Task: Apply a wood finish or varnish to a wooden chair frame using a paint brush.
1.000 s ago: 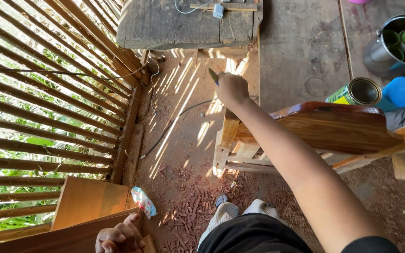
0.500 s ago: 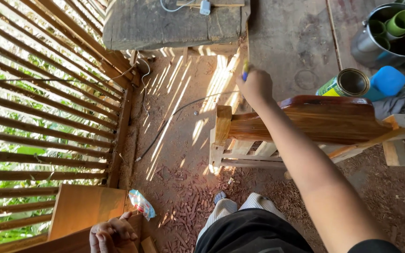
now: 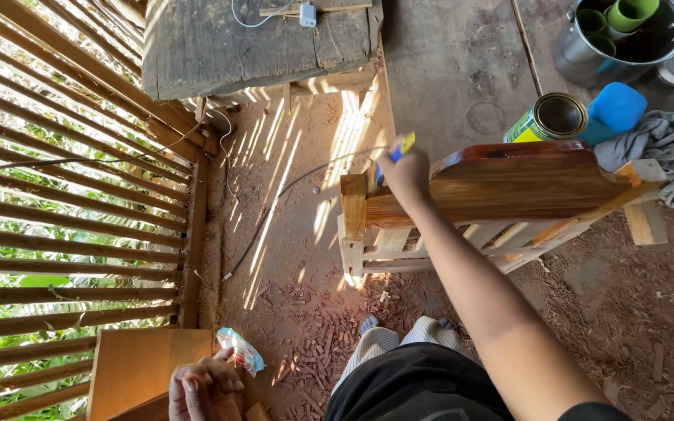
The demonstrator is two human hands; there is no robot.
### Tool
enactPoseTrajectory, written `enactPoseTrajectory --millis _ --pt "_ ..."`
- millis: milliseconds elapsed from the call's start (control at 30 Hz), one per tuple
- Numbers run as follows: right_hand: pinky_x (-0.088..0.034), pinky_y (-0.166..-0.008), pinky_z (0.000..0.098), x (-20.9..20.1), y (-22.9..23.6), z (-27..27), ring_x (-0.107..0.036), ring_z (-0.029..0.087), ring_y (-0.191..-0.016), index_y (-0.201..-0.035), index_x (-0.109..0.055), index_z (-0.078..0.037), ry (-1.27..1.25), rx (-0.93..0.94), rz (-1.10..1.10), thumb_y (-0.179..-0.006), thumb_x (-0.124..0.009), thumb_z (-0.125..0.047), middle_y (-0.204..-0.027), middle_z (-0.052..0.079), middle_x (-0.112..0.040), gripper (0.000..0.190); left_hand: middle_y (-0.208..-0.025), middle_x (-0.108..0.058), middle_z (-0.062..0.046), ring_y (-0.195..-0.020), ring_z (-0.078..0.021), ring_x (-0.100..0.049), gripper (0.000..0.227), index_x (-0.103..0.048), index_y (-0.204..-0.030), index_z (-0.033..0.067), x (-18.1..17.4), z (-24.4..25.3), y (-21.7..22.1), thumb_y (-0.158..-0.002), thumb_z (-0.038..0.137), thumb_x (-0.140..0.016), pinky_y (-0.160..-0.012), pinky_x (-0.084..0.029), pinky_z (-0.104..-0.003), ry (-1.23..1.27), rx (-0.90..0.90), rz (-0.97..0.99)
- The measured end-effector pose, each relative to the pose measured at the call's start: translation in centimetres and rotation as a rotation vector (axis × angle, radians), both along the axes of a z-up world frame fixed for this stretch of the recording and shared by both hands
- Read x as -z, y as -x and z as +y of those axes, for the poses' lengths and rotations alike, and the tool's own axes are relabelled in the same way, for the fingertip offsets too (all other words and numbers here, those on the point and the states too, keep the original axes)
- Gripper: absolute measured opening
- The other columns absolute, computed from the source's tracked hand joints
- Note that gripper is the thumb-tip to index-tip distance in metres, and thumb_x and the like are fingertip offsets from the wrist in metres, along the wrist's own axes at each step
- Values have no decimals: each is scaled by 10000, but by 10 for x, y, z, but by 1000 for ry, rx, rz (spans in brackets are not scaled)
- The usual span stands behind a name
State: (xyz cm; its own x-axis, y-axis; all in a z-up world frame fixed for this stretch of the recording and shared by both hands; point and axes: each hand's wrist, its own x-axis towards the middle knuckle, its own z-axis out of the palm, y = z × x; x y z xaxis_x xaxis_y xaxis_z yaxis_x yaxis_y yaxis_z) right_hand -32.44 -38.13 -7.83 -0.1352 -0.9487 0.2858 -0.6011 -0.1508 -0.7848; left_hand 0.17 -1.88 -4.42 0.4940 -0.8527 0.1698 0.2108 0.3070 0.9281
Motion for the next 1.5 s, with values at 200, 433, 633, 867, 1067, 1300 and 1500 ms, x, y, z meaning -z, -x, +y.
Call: enactPoseTrajectory --millis 200,433,633,867,1067,1300,1500 --pt "-489 -346 190 -13 32 20 -603 99 -450 -738 -537 -34 -106 -33 -427 -872 -625 -9 -598 53 -599 162 -619 -481 -62 -581 -197 -540 260 -539 -947 75 -2 -1 1 -1106 272 -482 -1054 -482 -582 -10 -5 17" --pt "-463 -333 198 14 20 35 -599 105 -462 -761 -550 -30 9 19 -247 -924 -657 -53 -615 87 -625 196 -613 -488 -65 -589 -197 -539 245 -542 -954 77 -5 -12 8 -1092 273 -499 -1010 -489 -571 -19 10 -27" --pt "-533 -359 171 9 29 36 -659 93 -488 -758 -565 -41 -49 47 -633 -909 -649 -71 -670 80 -666 175 -600 -482 -54 -578 -198 -543 253 -536 -945 84 -11 -23 18 -1094 286 -506 -1004 -494 -565 -27 61 -26" --pt "-451 -299 196 -11 26 28 -595 108 -409 -730 -546 -61 -230 -37 -382 -858 -632 -36 -584 60 -605 157 -617 -502 -56 -592 -191 -549 262 -524 -918 96 -13 -26 23 -1086 297 -511 -1027 -473 -566 -50 100 -110" --pt "-475 -358 230 9 15 -5 -583 104 -421 -679 -552 -61 -203 -65 -293 -852 -673 -39 -560 42 -588 213 -608 -526 -66 -574 -204 -576 250 -534 -909 95 8 -20 7 -1061 294 -542 -1003 -473 -569 -63 106 -54" --pt "-474 -443 213 12 6 -42 -605 103 -492 -706 -592 -86 172 105 -129 -882 -713 -86 -592 12 -627 214 -606 -531 -85 -564 -213 -577 235 -551 -922 83 15 -11 -4 -1059 274 -552 -996 -490 -553 -22 81 -51" --pt "-447 -368 229 2 5 8 -568 106 -463 -742 -563 -78 -62 -122 -95 -884 -678 -74 -601 29 -596 183 -622 -533 -85 -571 -213 -578 233 -533 -960 82 26 -10 -3 -1093 272 -512 -1001 -498 -551 12 86 -29"
